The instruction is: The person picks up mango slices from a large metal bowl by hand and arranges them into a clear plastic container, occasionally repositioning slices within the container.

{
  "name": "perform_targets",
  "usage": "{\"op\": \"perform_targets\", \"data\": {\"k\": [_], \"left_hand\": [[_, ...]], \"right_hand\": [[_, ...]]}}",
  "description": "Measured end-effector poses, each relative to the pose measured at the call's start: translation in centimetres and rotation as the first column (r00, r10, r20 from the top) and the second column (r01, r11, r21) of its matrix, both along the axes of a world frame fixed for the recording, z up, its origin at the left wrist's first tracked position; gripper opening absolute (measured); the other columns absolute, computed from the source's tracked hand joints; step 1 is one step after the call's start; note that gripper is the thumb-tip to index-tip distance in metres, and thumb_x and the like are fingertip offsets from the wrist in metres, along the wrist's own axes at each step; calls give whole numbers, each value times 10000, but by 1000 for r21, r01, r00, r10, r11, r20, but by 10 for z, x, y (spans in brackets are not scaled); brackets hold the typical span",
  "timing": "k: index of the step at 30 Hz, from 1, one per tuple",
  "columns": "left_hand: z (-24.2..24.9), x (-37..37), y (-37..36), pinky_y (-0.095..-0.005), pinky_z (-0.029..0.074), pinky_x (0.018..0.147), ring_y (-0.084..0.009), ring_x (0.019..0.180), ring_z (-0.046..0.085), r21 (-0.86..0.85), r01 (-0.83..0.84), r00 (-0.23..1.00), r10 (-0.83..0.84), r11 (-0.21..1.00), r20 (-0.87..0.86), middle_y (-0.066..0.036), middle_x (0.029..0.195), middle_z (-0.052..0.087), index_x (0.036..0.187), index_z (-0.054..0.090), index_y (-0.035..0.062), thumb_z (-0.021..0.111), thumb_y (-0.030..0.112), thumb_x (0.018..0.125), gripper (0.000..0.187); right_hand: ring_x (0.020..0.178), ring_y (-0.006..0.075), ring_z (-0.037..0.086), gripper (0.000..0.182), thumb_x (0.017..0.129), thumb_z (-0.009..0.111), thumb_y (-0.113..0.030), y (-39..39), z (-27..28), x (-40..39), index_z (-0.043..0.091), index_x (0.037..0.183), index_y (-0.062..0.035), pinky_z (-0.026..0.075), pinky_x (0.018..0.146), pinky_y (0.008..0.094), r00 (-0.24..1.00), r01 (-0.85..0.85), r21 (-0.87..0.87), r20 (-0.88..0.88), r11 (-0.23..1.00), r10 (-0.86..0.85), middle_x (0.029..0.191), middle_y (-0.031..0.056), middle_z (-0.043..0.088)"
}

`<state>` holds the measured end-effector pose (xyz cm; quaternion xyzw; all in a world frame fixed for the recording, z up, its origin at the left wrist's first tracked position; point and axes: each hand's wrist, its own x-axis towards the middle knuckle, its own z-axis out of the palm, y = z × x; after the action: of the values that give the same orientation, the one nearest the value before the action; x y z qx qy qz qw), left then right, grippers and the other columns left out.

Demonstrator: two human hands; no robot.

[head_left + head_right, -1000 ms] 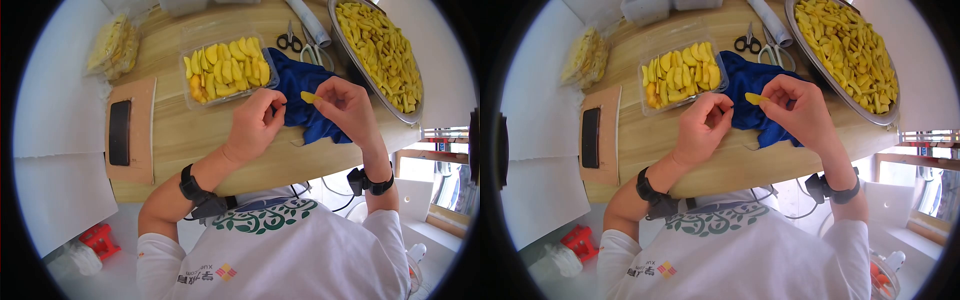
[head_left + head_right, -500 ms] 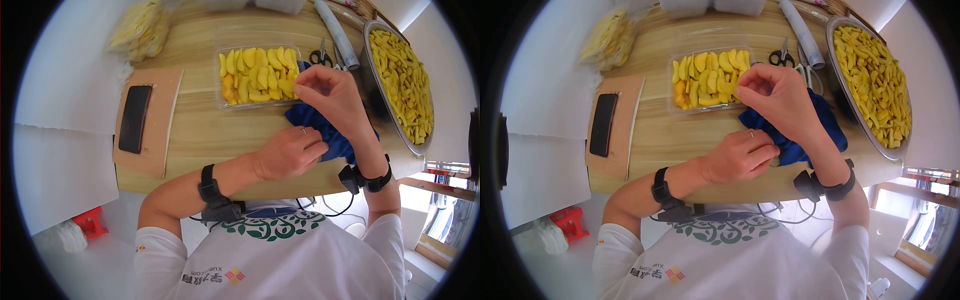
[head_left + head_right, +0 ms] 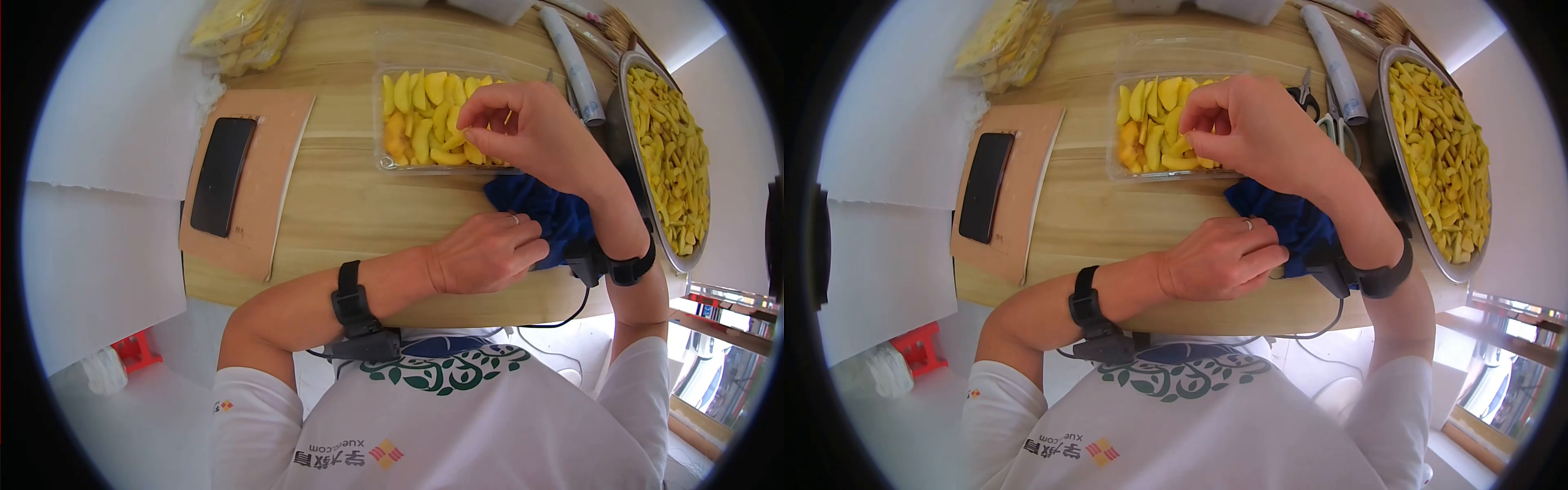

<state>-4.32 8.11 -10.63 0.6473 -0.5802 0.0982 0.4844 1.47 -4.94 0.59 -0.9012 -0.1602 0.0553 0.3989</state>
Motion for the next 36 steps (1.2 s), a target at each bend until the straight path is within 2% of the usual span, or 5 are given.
{"op": "perform_targets", "data": {"k": [3,6,9,24,36], "left_hand": [[0,0,0,-365,498,608,-247,723,583,1,-5,1000,5,1000,2,-78,796,524,902,614,26,697,7,692,227],[0,0,0,-365,494,600,-248,709,576,-2,-9,1000,9,1000,-5,-79,788,515,889,606,28,697,2,687,223],[0,0,-1,-366,492,594,-248,700,573,-8,-16,1000,16,1000,-4,-81,783,509,885,602,27,698,-2,684,224],[0,1,0,-365,502,605,-249,703,582,15,-16,1000,16,1000,-4,-85,786,499,887,590,31,702,0,675,243],[-3,0,-4,-360,501,594,-248,689,585,11,-31,999,31,999,-12,-83,782,498,872,581,38,699,-3,673,235]], "right_hand": [[680,57,546,122,880,683,-89,-7,-1,10,700,954,6,454,610,229,988,-54,28,-144,998,58,764,6,641],[673,49,534,115,868,666,-70,-9,-1,16,698,946,8,446,609,224,976,-153,57,-149,987,160,761,0,630],[667,44,527,121,854,650,-52,-4,3,23,699,946,9,438,607,221,967,-216,-50,-146,975,207,747,-9,625],[649,46,527,125,831,634,-63,-4,1,47,719,901,-4,418,583,224,909,-398,-44,-155,916,387,709,-12,620],[677,55,533,116,837,640,-48,-22,-3,43,722,906,-4,407,586,232,908,-379,3,-191,926,372,765,-1,632]]}}
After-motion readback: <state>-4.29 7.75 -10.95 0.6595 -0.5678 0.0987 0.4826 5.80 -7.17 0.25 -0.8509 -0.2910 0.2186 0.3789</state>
